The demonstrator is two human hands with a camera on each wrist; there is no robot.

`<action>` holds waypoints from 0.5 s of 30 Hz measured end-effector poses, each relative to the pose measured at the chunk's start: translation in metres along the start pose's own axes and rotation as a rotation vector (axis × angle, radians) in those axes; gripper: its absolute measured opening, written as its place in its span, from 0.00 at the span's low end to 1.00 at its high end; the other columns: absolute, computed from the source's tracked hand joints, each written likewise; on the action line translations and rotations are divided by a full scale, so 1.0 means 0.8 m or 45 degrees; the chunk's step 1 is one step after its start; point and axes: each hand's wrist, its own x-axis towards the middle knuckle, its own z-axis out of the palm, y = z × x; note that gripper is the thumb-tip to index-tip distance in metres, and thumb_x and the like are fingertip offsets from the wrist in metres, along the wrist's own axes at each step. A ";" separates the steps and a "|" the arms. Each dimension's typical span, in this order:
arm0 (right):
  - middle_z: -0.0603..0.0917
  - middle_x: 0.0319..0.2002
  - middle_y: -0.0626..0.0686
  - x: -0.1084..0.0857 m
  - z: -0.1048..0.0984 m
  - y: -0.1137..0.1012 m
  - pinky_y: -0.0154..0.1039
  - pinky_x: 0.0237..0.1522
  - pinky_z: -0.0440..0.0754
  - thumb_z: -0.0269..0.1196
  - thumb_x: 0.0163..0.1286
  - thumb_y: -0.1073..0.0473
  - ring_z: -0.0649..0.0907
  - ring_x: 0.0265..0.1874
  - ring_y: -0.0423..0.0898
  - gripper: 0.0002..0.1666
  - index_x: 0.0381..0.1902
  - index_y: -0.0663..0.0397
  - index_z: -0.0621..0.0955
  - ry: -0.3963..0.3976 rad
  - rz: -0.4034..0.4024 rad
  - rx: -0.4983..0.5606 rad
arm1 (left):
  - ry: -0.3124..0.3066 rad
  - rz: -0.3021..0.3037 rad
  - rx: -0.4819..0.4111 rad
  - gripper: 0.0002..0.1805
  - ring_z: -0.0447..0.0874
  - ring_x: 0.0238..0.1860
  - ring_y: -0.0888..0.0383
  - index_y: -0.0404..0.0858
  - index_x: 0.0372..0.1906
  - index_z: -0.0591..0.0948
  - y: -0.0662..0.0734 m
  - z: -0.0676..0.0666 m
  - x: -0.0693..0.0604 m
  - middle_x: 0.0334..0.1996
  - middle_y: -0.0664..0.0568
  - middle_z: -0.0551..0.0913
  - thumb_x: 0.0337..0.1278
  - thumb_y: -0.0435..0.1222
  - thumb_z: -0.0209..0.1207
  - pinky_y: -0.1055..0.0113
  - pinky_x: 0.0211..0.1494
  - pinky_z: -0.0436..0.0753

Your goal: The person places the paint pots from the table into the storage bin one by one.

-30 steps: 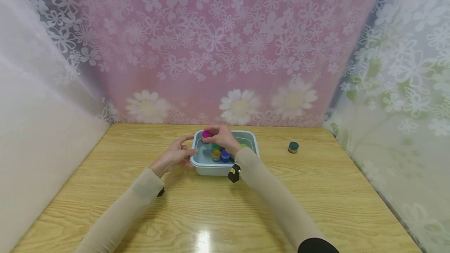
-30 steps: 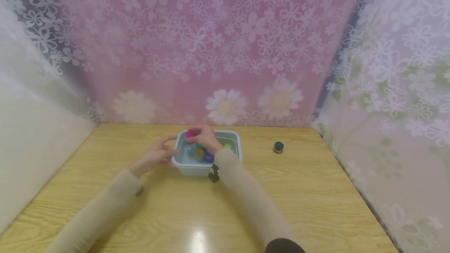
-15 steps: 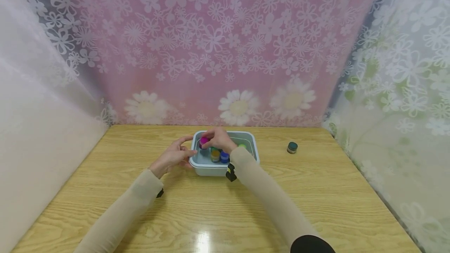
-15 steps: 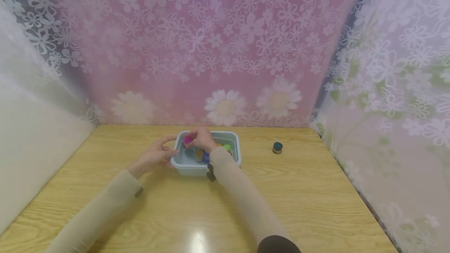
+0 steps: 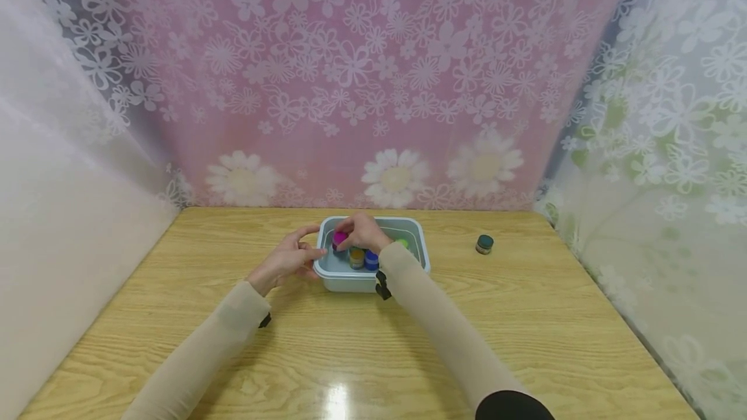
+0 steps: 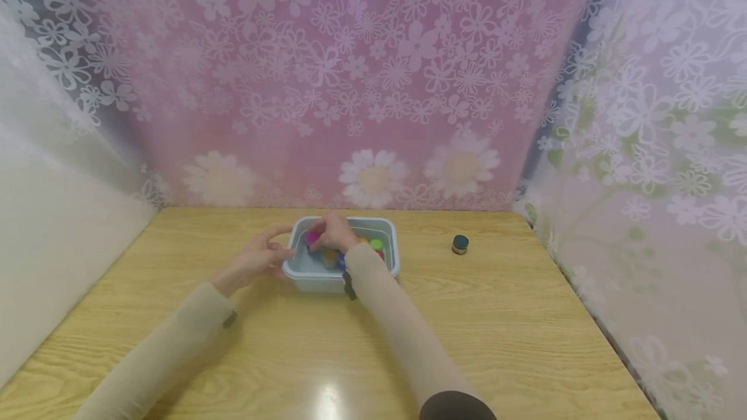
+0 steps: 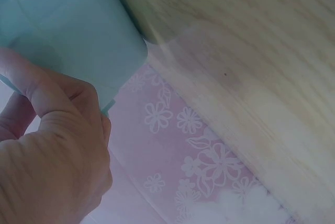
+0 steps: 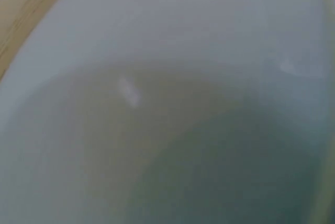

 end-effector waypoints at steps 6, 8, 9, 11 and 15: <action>0.88 0.47 0.55 0.001 0.002 0.001 0.40 0.54 0.85 0.76 0.51 0.69 0.86 0.49 0.49 0.26 0.51 0.59 0.85 -0.001 -0.002 -0.049 | -0.005 0.001 0.008 0.38 0.81 0.25 0.56 0.47 0.75 0.59 0.001 0.000 -0.001 0.35 0.41 0.77 0.64 0.33 0.61 0.50 0.39 0.90; 0.88 0.45 0.55 0.002 0.003 0.002 0.39 0.52 0.86 0.75 0.52 0.69 0.86 0.47 0.49 0.25 0.50 0.59 0.85 0.009 0.006 -0.057 | -0.003 -0.002 0.009 0.38 0.81 0.25 0.56 0.48 0.75 0.59 0.001 0.000 -0.001 0.35 0.42 0.77 0.64 0.33 0.61 0.51 0.38 0.90; 0.89 0.45 0.55 0.002 0.003 0.002 0.38 0.51 0.86 0.75 0.52 0.69 0.86 0.47 0.49 0.24 0.50 0.59 0.86 0.014 0.010 -0.060 | -0.002 -0.002 0.008 0.38 0.81 0.25 0.56 0.48 0.75 0.59 0.001 0.000 -0.001 0.34 0.42 0.76 0.64 0.33 0.62 0.52 0.37 0.90; 0.89 0.44 0.55 0.002 0.003 0.003 0.38 0.49 0.86 0.75 0.53 0.69 0.87 0.46 0.48 0.22 0.48 0.58 0.86 0.027 0.019 -0.070 | -0.002 0.001 0.011 0.38 0.81 0.25 0.56 0.47 0.75 0.59 0.001 0.000 -0.001 0.33 0.43 0.76 0.64 0.33 0.62 0.52 0.36 0.90; 0.89 0.44 0.54 0.001 0.003 0.003 0.38 0.49 0.86 0.75 0.53 0.69 0.86 0.46 0.48 0.21 0.48 0.57 0.87 0.044 0.031 -0.091 | -0.004 0.004 0.012 0.37 0.81 0.25 0.56 0.47 0.75 0.59 0.001 0.001 -0.001 0.33 0.45 0.76 0.64 0.33 0.61 0.52 0.36 0.90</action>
